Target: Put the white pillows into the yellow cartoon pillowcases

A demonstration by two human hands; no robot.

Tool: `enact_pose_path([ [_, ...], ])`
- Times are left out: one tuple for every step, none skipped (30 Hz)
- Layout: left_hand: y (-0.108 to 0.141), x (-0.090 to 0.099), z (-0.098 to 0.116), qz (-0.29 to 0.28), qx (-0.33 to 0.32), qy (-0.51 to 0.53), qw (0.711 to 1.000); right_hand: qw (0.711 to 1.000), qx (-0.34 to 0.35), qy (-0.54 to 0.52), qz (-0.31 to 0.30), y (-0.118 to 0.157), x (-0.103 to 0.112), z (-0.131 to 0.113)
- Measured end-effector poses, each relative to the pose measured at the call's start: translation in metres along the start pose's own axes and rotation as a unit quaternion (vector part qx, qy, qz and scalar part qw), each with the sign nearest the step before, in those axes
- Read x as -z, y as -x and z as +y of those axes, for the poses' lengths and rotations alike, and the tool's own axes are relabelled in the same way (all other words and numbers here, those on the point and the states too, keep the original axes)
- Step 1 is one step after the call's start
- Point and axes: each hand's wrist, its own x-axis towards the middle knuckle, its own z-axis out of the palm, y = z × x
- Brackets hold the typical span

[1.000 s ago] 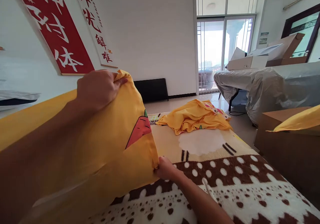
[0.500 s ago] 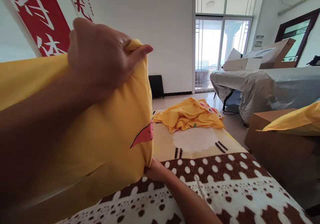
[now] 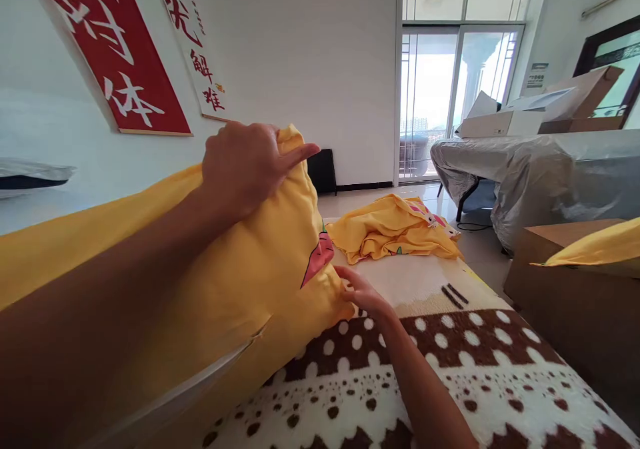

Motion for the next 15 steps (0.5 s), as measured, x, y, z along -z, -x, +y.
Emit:
enact_pose_path([
  [0.001,0.0,0.003,0.0,-0.006,0.001,1.0,0.999,0.023,-0.033,0.028,-0.001,-0.003,-0.007],
  [0.002,-0.001,0.006,0.0,-0.009,-0.001,1.0,0.996,0.033,-0.053,0.06,-0.003,-0.009,-0.013],
  [0.005,-0.002,0.009,-0.002,-0.017,-0.003,1.0,0.994,0.026,-0.055,0.09,-0.005,-0.016,-0.016],
  [0.008,-0.003,0.01,-0.006,-0.033,-0.003,0.999,0.994,0.004,-0.039,0.105,-0.007,-0.023,-0.017],
  [0.011,-0.005,0.01,-0.012,-0.052,0.0,0.999,0.994,-0.024,-0.019,0.107,-0.008,-0.029,-0.016],
  [0.016,-0.008,0.008,-0.019,-0.069,0.005,0.997,0.994,-0.05,-0.001,0.099,-0.009,-0.032,-0.012],
  [0.022,-0.011,0.005,-0.026,-0.084,0.01,0.996,0.994,-0.071,0.01,0.083,-0.009,-0.032,-0.007],
  [0.028,-0.013,0.0,-0.033,-0.093,0.013,0.995,0.994,-0.084,0.013,0.061,-0.008,-0.031,0.0],
  [0.035,-0.015,-0.006,-0.044,-0.098,0.014,0.994,0.995,-0.092,0.013,0.039,-0.007,-0.027,0.006],
  [0.043,-0.016,-0.014,-0.059,-0.096,0.011,0.994,0.995,-0.097,0.01,0.019,-0.005,-0.024,0.013],
  [0.05,-0.016,-0.023,-0.083,-0.09,0.008,0.993,0.995,-0.1,0.007,0.0,-0.003,-0.02,0.02],
  [0.058,-0.016,-0.035,-0.115,-0.078,0.005,0.99,0.994,-0.105,0.005,-0.02,-0.001,-0.018,0.026],
  [0.065,-0.014,-0.047,-0.155,-0.056,0.001,0.986,0.993,-0.109,0.003,-0.04,0.001,-0.018,0.032],
  [0.071,-0.013,-0.062,-0.198,-0.026,-0.007,0.98,0.992,-0.113,0.001,-0.056,0.002,-0.019,0.037],
  [0.076,-0.011,-0.078,-0.235,0.004,-0.017,0.972,0.991,-0.117,0.0,-0.068,0.003,-0.021,0.041],
])
